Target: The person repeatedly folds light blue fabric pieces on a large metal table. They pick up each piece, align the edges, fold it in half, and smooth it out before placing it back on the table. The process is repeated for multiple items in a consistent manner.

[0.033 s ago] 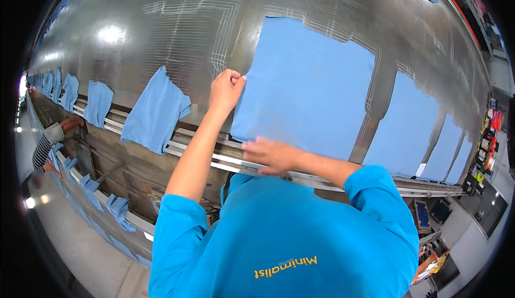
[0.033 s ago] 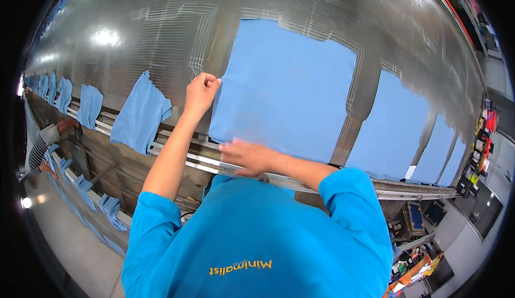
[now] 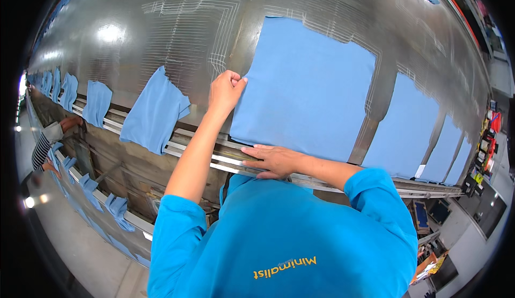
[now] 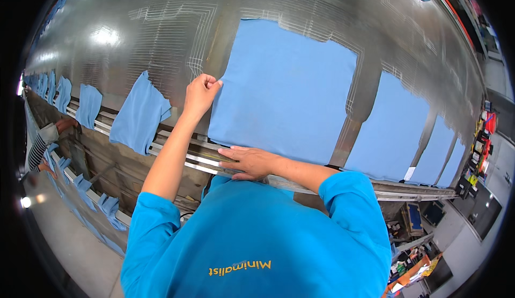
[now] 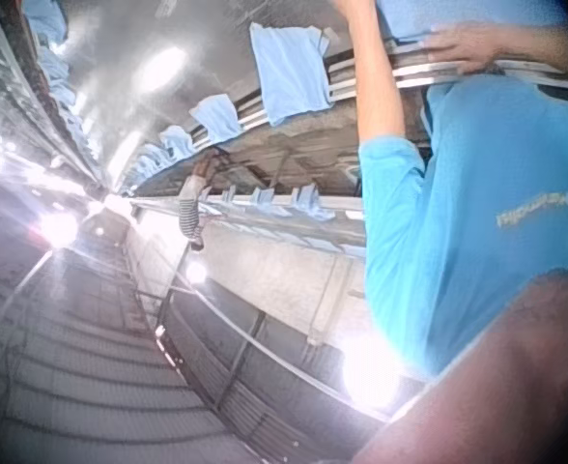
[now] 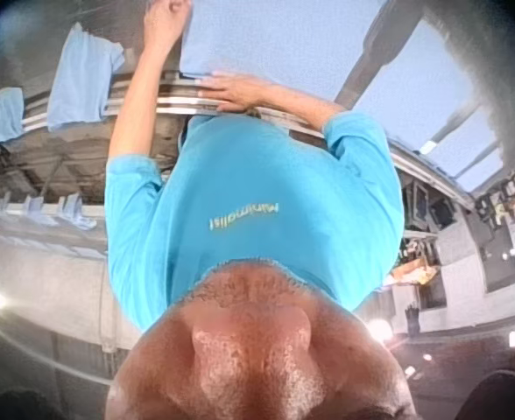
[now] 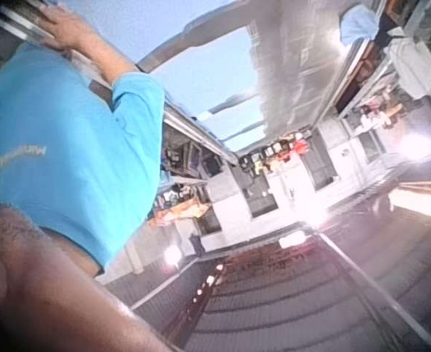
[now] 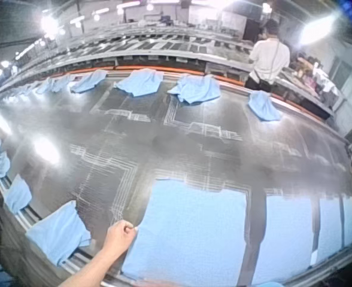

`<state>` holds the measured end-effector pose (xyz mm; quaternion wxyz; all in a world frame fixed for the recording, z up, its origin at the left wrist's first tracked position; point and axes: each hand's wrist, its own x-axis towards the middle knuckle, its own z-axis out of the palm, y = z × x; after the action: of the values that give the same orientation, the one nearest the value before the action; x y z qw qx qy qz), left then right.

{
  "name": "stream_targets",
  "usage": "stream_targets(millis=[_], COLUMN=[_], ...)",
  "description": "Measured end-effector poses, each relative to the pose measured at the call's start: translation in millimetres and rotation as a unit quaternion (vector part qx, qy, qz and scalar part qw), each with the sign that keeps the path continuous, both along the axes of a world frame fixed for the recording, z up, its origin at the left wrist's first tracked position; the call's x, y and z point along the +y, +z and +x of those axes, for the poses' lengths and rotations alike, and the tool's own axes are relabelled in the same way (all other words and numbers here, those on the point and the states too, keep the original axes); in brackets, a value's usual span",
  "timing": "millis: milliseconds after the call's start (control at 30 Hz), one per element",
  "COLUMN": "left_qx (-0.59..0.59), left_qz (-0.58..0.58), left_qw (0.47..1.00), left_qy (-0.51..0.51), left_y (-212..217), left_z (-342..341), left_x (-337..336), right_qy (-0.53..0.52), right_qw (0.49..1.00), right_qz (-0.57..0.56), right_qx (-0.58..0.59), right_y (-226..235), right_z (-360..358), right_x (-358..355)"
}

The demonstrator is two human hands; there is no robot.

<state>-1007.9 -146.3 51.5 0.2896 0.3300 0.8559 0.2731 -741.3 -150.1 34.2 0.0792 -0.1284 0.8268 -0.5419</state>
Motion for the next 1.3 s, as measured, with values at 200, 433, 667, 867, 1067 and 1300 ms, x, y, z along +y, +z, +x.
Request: stream_targets(millis=[200, 433, 667, 867, 1067, 1300], left_qx=[0.001, -0.095, -0.007, 0.009, -0.026, -0.091], left_qz=[-0.096, 0.04, 0.117, 0.119, 0.129, 0.081], left_qw=[0.994, 0.994, 0.991, 0.992, 0.986, 0.992], left_qy=[-0.043, -0.031, -0.069, -0.046, -0.098, -0.023], left_y=[-1, 7, -17, -19, -11, 18], left_z=[0, -4, -16, -13, 20, 86], left_x=[9, 3, -6, -41, -104, -165], right_qy=[-0.225, -0.285, -0.362, -0.252, -0.375, -0.393], right_qw=[0.925, 0.843, 0.845, 0.925, 0.906, 0.863], right_qz=[0.299, 0.447, 0.392, 0.247, 0.137, 0.313], right_qx=[0.069, 0.089, 0.035, 0.143, 0.142, 0.045], right_y=[-23, -44, -41, -51, -39, -41], right_z=[-61, -163, -157, -55, -32, 52], right_x=[139, 267, 215, -13, -36, -28])
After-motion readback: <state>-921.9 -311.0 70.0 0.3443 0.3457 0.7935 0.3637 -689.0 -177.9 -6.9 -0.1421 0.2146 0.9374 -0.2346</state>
